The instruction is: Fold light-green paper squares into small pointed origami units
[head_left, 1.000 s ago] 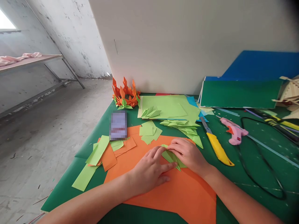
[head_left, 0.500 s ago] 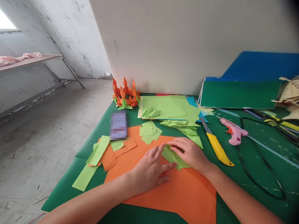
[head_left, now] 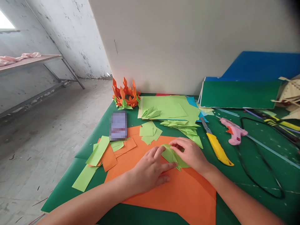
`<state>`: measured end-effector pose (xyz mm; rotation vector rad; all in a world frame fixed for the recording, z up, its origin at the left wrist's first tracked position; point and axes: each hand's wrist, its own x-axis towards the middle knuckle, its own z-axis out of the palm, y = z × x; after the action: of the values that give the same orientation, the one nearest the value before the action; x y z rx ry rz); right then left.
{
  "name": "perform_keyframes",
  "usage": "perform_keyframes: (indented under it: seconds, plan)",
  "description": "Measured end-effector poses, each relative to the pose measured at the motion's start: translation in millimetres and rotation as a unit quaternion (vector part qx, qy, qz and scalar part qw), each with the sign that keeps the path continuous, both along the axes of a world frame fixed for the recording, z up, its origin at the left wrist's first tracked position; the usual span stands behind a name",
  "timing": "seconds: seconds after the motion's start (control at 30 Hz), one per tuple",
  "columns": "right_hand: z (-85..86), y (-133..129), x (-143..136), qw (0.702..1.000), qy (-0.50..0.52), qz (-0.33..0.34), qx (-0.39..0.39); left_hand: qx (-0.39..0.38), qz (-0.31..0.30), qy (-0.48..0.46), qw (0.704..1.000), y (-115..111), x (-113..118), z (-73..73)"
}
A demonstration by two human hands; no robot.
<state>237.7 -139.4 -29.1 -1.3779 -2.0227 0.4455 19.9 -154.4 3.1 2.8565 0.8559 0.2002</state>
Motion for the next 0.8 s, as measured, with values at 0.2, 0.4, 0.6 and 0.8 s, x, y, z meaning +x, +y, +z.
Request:
perform_keyframes:
  seconds: [0.2, 0.4, 0.6, 0.8]
  plan:
    - [2.1, 1.5, 6.0, 0.994, -0.027, 0.075, 0.070, 0.021, 0.003, 0.021, 1.000, -3.3, 0.0, -2.3]
    - [2.8, 2.4, 9.5, 0.984, -0.080, 0.119, 0.108, 0.041, 0.011, 0.038, 0.998, -5.1, 0.8, -3.7]
    - [4.2, 1.7, 9.7, 0.979, -0.106, 0.135, 0.110, 0.051, -0.002, 0.045, 0.998, -3.3, 1.3, -0.1]
    - [9.2, 2.9, 8.4, 0.980, -0.107, 0.133, 0.102, 0.073, -0.009, 0.055, 0.996, -1.9, 1.1, 1.4]
